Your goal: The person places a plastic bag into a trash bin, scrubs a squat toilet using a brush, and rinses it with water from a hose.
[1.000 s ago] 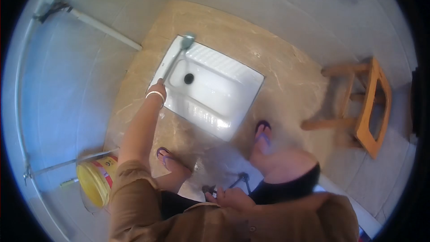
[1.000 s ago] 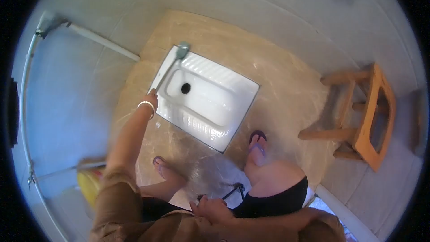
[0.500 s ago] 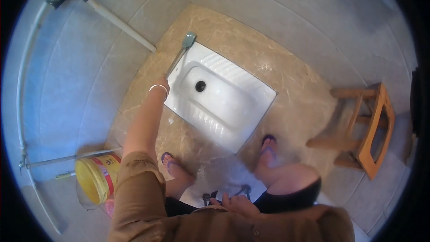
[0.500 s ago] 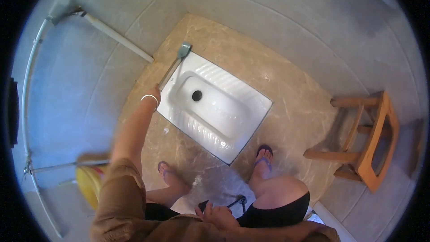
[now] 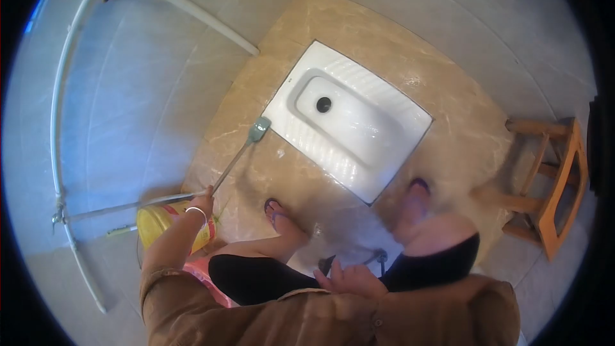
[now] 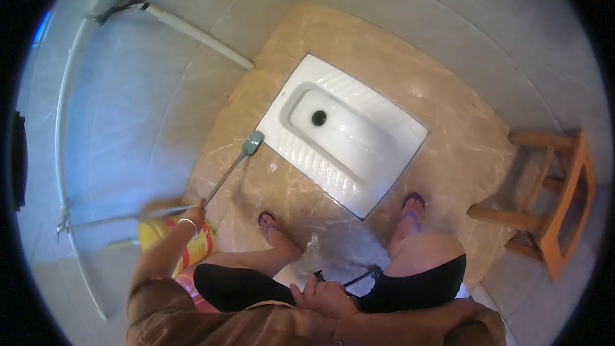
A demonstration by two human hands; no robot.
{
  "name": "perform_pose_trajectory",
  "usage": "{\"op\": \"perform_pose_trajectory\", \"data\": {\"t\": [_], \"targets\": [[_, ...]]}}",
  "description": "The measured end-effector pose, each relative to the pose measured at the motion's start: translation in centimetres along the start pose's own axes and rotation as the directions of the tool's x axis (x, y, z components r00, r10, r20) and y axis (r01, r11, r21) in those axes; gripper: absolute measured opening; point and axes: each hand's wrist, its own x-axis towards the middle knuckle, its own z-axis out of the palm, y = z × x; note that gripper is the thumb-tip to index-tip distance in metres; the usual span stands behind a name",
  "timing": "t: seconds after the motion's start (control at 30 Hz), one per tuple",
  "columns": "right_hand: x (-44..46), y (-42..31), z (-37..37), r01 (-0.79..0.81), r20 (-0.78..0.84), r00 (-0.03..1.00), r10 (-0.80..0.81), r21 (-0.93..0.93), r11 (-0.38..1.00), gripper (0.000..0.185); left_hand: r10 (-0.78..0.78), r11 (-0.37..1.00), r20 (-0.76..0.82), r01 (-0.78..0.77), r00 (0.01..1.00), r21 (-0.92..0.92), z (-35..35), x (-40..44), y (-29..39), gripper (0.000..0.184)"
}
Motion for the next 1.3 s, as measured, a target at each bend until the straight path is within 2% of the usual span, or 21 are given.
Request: {"op": "perform_pose_trajectory", "data": {"t": [0.03,0.07,0.17,0.27,0.37,0.47,0.57,0.67,0.77,0.8,0.87,1.0,1.07,1.13,1.2,1.23,1.27,1.3], "targets": [[0.2,-0.1,-0.1,0.014,0.004,1.000,-0.014,0.007,1.000,0.041,0.004,1.000,0.005,-0.004,1.000,0.026,0.6,-0.5,-0.6,0.043],[0.1,-0.3,-0.1,0.031,0.013,0.999,-0.032,0.014,0.999,0.041,-0.001,0.999,0.035,0.000,0.999,0.042,-2.3,-1.7,1.9,0.044],[-0.1,-0.5,0.8,0.071,-0.003,0.997,-0.071,-0.059,0.996,0.043,0.054,0.994,-0.107,-0.064,0.993,-0.086,-3.5,2.5,4.4,0.042],[0.0,-0.7,0.1,0.046,0.096,0.995,-0.039,-0.069,0.997,0.045,0.052,0.982,-0.124,-0.074,0.991,-0.175,-1.7,2.4,5.6,0.036],[0.0,-1.3,-0.5,0.030,0.114,0.993,-0.027,-0.031,0.999,0.045,0.117,0.993,-0.030,-0.117,0.993,-0.020,0.3,-2.4,4.4,0.036],[0.3,-1.6,-1.5,0.122,0.231,0.964,-0.133,0.062,0.991,0.044,0.228,0.973,0.046,-0.229,0.972,0.010,0.3,-6.6,4.2,0.035],[-0.4,-2.2,-0.6,0.179,0.130,0.975,-0.181,0.027,0.984,0.043,0.240,0.967,0.001,-0.239,0.971,0.082,-0.8,-3.6,2.2,0.036],[-1.5,-3.2,-0.3,0.137,0.049,0.990,-0.132,-0.103,0.985,0.043,0.109,0.989,-0.093,-0.117,0.990,-0.085,-0.5,-1.5,4.9,0.037],[-2.0,-2.8,-0.6,0.149,-0.091,0.980,-0.177,-0.254,0.956,0.039,0.112,0.994,-0.006,-0.112,0.994,0.015,-2.3,-6.6,8.2,0.036],[-2.3,-2.8,-0.8,0.144,-0.111,0.977,-0.180,-0.276,0.950,0.039,0.185,0.983,-0.029,-0.185,0.982,-0.009,0.1,-6.0,6.0,0.036],[-2.7,-3.5,-1.4,0.128,-0.086,0.985,-0.152,-0.235,0.964,0.041,0.226,0.972,0.033,-0.228,0.974,0.051,0.9,-8.6,3.5,0.041],[-3.3,-4.3,-1.7,0.234,0.014,0.972,-0.233,-0.046,0.971,0.041,0.261,0.959,0.087,-0.269,0.961,0.094,0.0,-9.7,3.7,0.044],[-3.7,-4.9,-1.4,0.273,0.063,0.960,-0.274,0.018,0.962,0.040,0.143,0.989,0.091,-0.139,0.986,-0.042,-1.4,-7.9,7.1,0.043],[-4.3,-6.2,2.8,0.315,0.081,0.942,-0.326,0.124,0.941,0.038,0.218,0.971,-0.081,-0.224,0.973,-0.087,-3.3,-6.5,10.1,0.042],[-3.5,-6.0,2.4,0.148,0.250,0.938,-0.239,0.335,0.931,0.037,0.181,0.975,-0.099,-0.192,0.979,-0.110,-3.3,-6.8,13.4,0.035],[-2.4,-5.3,-0.7,-0.064,0.422,0.893,-0.155,0.460,0.886,0.037,0.162,0.977,-0.100,-0.174,0.982,-0.121,-3.1,-6.8,14.3,0.032],[-1.9,-5.0,-2.5,-0.291,0.590,0.801,-0.105,0.536,0.793,0.037,0.236,0.970,-0.105,-0.240,0.966,-0.029,-1.9,-6.6,13.4,0.033],[-2.4,-5.2,-2.4,-0.182,0.530,0.841,-0.106,0.462,0.868,0.037,0.308,0.951,-0.097,-0.303,0.946,0.063,0.0,-6.5,11.3,0.035]]}}
